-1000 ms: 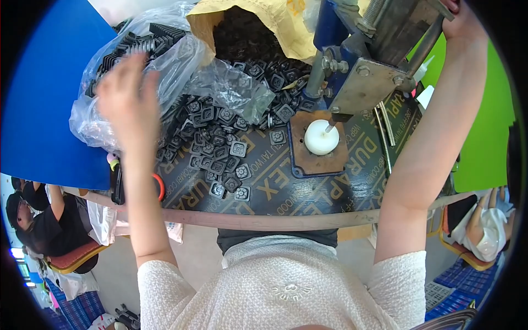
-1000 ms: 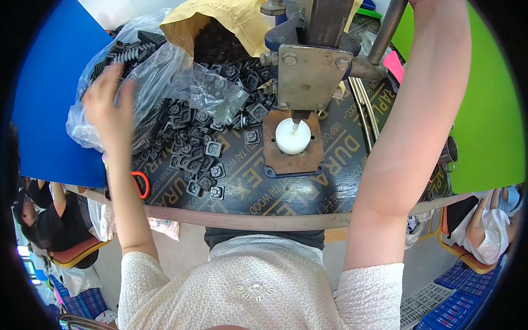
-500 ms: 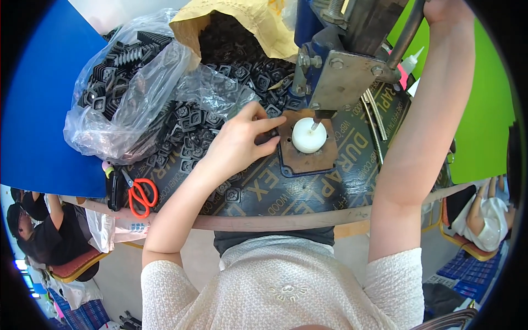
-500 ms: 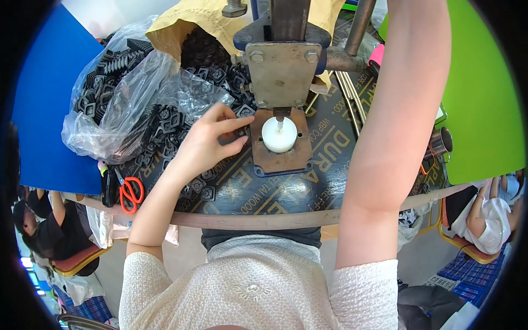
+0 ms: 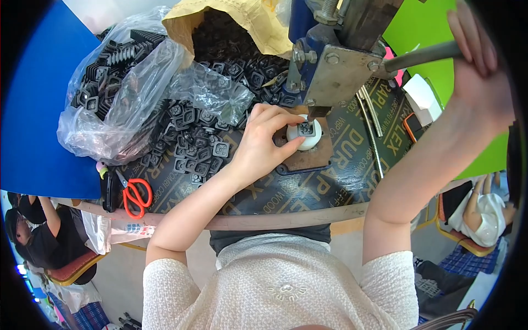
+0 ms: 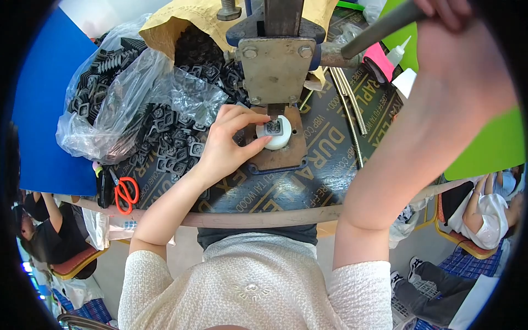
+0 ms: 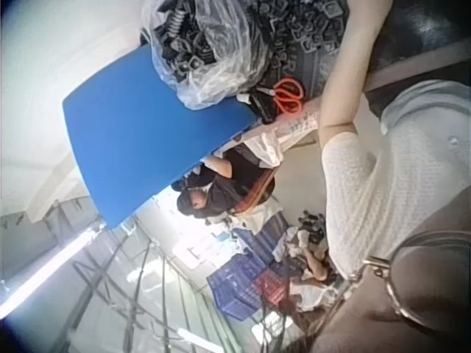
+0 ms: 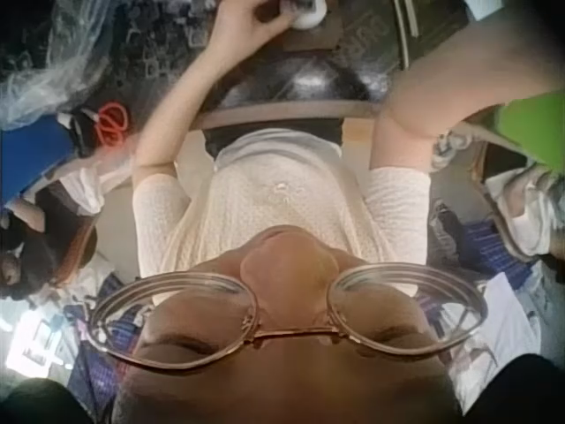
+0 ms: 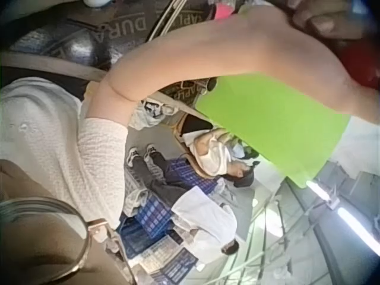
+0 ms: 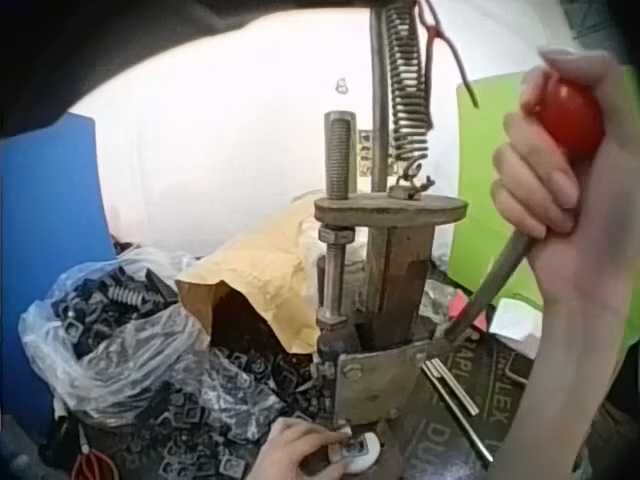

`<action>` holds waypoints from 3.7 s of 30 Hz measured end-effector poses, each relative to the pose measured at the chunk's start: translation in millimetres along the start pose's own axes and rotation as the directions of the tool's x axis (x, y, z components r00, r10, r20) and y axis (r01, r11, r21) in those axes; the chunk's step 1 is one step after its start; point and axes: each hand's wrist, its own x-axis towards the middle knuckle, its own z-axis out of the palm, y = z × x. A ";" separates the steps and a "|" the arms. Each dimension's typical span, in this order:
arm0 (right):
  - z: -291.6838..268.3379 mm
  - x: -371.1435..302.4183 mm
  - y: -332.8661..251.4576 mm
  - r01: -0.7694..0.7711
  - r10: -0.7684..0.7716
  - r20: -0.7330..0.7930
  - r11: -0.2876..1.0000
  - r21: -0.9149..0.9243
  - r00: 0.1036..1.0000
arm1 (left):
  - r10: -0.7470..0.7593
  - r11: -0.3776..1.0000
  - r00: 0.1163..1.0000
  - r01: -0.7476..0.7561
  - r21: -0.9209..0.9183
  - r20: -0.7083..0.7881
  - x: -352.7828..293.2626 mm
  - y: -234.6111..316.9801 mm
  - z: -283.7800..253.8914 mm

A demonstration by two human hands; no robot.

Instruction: The person assembles small plastic components using a manual lever press.

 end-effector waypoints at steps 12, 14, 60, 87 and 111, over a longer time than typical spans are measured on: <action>-26.0 -124.9 -18.8 0.301 -0.300 0.269 0.953 0.037 0.915 | -0.131 0.987 0.988 0.137 -0.079 0.080 -0.9 -1.2 4.1; -24.5 -126.5 -18.2 0.308 -0.303 0.260 0.951 0.021 0.917 | -0.156 0.982 0.985 0.162 -0.092 0.073 0.5 -0.1 2.8; 6.4 -31.3 58.0 -0.172 0.172 0.010 0.981 0.094 0.985 | -0.243 0.244 0.900 0.417 0.876 -0.361 21.1 -49.6 -237.8; -12.6 -37.2 36.1 -0.199 0.200 0.083 0.980 -0.027 0.976 | -0.521 0.016 0.691 0.595 0.804 -0.501 168.1 -194.1 -326.4; -16.8 -30.4 45.6 -0.278 0.254 -0.157 0.948 -0.155 0.954 | -0.219 0.720 0.969 0.241 0.651 -0.116 -60.6 -87.9 -109.1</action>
